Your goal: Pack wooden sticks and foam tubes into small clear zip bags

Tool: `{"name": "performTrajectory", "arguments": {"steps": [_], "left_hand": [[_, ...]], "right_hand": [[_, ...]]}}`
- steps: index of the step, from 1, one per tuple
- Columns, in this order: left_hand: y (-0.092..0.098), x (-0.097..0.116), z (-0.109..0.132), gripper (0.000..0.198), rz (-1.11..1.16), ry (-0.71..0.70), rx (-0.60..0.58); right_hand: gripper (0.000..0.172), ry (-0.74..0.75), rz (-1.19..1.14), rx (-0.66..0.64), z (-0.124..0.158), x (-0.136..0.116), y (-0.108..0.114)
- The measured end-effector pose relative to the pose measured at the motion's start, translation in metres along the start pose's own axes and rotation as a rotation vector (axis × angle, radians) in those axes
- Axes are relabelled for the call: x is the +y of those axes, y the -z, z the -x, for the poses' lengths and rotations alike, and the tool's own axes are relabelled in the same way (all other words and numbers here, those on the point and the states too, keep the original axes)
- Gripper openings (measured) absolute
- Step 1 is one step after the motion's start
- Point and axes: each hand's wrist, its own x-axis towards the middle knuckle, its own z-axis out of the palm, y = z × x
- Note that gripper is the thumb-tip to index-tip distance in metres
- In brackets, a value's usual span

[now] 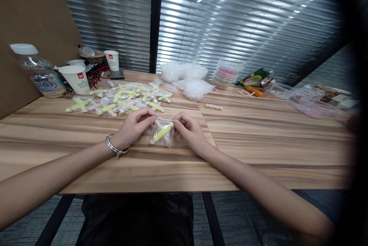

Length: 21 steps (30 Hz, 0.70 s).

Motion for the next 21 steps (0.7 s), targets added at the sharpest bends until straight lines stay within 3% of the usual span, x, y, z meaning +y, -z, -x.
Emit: {"name": "performTrajectory", "arguments": {"steps": [7, 12, 21], "left_hand": [[0.0002, 0.0000, -0.0010, 0.018, 0.004, 0.035, -0.010], [-0.0029, -0.0004, -0.0010, 0.023, 0.030, 0.085, -0.104], [-0.0053, 0.0030, 0.0017, 0.026, -0.125, 0.025, -0.192]], "right_hand": [[0.024, 0.006, 0.011, -0.004, 0.0000, 0.0021, 0.0006], [0.024, 0.009, 0.041, 0.010, -0.0002, 0.0047, 0.0008], [0.031, -0.042, 0.048, -0.167, 0.0014, -0.0051, -0.0030]]}}
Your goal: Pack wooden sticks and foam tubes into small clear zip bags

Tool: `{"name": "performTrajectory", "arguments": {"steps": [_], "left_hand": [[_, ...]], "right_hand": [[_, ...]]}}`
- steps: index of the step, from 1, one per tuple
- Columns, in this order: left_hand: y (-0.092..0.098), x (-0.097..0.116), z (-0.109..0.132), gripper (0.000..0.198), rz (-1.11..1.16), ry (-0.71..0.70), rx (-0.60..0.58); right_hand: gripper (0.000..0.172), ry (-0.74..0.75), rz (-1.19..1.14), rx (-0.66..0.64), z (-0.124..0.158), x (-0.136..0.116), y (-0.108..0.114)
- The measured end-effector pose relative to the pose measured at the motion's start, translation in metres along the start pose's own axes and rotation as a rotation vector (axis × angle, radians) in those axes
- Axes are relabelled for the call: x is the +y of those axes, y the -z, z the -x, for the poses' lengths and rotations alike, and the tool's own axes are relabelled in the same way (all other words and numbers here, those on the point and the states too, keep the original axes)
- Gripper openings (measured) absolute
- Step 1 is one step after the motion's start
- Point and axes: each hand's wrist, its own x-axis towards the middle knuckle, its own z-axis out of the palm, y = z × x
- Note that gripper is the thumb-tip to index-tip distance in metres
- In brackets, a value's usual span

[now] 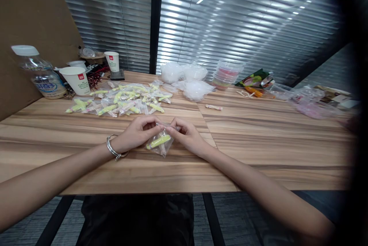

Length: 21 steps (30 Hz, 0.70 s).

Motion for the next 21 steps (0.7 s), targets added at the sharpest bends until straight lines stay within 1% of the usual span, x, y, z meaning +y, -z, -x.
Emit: {"name": "performTrajectory", "arguments": {"steps": [4, 7, 10, 13, 17, 21], "left_hand": [[-0.0008, -0.0026, -0.0013, 0.028, 0.025, 0.012, 0.012], [-0.0014, -0.0038, -0.0013, 0.028, 0.047, 0.014, 0.037], [-0.0017, -0.0036, -0.0005, 0.027, 0.068, 0.028, 0.124], [-0.0012, -0.0036, -0.0006, 0.027, 0.045, 0.020, 0.198], [-0.0004, -0.0042, -0.0026, 0.028, 0.058, 0.046, 0.165], [-0.0012, -0.0051, -0.0053, 0.028, 0.148, 0.097, 0.087]], "right_hand": [[0.033, 0.001, -0.012, 0.024, 0.0000, -0.0011, 0.0000], [0.032, -0.018, -0.066, 0.030, -0.0011, 0.0004, 0.0007], [0.030, -0.019, -0.139, 0.036, -0.0027, 0.0028, 0.0018], [0.029, 0.012, -0.151, 0.064, -0.0039, 0.0058, 0.0025], [0.028, 0.034, -0.131, 0.089, -0.0040, 0.0078, 0.0031], [0.027, 0.037, -0.151, 0.143, -0.0043, 0.0075, 0.0044]]}}
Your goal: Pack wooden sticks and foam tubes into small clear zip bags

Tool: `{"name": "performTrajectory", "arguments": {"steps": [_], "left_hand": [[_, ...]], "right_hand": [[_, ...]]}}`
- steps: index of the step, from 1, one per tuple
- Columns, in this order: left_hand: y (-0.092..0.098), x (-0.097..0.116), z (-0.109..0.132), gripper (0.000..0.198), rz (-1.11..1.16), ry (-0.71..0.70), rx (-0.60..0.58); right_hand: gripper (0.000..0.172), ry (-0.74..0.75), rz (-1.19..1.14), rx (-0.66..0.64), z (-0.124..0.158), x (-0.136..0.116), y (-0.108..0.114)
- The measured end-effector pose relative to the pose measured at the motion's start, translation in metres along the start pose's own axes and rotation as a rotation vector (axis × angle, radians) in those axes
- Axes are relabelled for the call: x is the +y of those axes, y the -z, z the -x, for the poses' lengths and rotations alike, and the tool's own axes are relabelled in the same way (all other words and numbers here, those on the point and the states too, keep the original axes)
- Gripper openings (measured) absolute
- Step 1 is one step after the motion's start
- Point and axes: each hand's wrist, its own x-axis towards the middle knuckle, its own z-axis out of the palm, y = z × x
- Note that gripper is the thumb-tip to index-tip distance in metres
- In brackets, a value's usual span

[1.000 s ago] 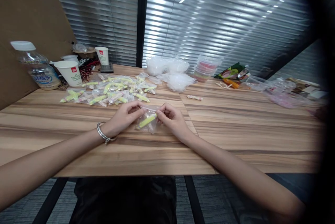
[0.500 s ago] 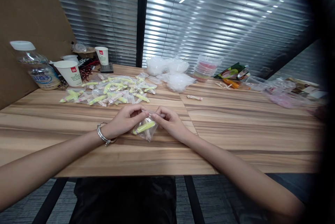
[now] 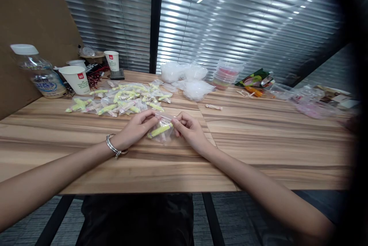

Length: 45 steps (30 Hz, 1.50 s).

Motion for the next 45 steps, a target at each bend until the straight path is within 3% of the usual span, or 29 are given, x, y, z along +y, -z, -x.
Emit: {"name": "performTrajectory", "arguments": {"steps": [5, 10, 19, 28, 35, 39, 45], "left_hand": [[-0.003, -0.004, -0.002, 0.026, 0.043, -0.021, -0.074], [-0.003, -0.007, -0.002, 0.026, 0.005, -0.045, -0.076], [-0.001, 0.000, 0.000, 0.024, -0.048, -0.058, -0.043], [0.000, -0.002, 0.001, 0.024, -0.039, -0.114, -0.127], [0.003, 0.002, 0.002, 0.023, 0.001, -0.103, -0.130], [0.003, 0.004, 0.002, 0.022, 0.021, -0.107, -0.118], [0.001, 0.006, 0.002, 0.024, 0.030, -0.072, -0.134]], "right_hand": [[0.026, 0.034, -0.005, 0.119, -0.001, 0.002, 0.002], [0.026, 0.047, -0.018, 0.146, -0.001, 0.002, 0.003], [0.027, -0.015, -0.062, 0.112, -0.005, 0.001, 0.002], [0.032, -0.081, 0.007, -0.035, -0.005, 0.005, 0.000], [0.033, -0.087, -0.135, -0.089, -0.005, 0.006, 0.003], [0.033, -0.113, -0.201, -0.094, -0.005, 0.007, 0.002], [0.030, -0.084, -0.086, -0.072, -0.003, 0.003, -0.001]]}}
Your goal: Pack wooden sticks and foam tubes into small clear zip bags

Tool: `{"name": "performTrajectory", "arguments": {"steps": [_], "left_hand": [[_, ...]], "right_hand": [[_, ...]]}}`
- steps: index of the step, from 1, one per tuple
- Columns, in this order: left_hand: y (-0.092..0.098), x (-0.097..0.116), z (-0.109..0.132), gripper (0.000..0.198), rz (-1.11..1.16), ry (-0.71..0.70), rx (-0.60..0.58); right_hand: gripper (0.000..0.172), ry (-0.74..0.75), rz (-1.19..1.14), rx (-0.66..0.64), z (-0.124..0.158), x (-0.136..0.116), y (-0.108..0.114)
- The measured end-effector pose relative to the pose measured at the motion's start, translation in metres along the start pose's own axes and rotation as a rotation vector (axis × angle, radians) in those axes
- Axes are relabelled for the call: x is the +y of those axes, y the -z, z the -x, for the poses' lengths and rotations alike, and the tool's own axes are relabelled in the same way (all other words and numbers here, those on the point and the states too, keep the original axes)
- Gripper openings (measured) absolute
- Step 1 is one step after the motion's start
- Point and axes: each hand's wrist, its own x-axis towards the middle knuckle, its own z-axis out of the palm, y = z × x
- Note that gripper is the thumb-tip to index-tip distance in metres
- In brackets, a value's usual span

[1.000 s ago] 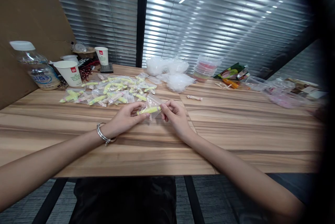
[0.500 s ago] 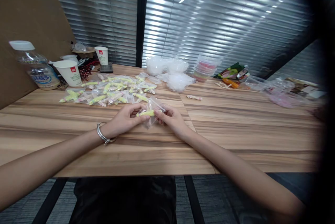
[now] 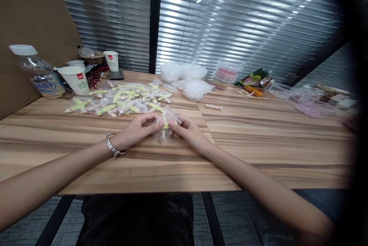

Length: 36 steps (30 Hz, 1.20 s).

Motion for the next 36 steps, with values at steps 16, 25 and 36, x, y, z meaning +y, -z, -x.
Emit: {"name": "performTrajectory", "arguments": {"steps": [16, 25, 36], "left_hand": [[-0.0017, -0.0026, 0.0005, 0.027, 0.011, -0.017, 0.025], [-0.0013, -0.0033, 0.0003, 0.033, -0.142, -0.038, 0.109], [-0.0005, -0.0077, -0.0013, 0.025, -0.096, -0.008, 0.012]], "right_hand": [[0.029, -0.015, -0.074, -0.093, 0.0003, 0.0001, 0.0008], [0.029, 0.028, 0.049, -0.052, 0.0015, -0.0046, -0.0020], [0.022, 0.023, -0.011, 0.009, 0.0003, 0.0016, -0.0001]]}}
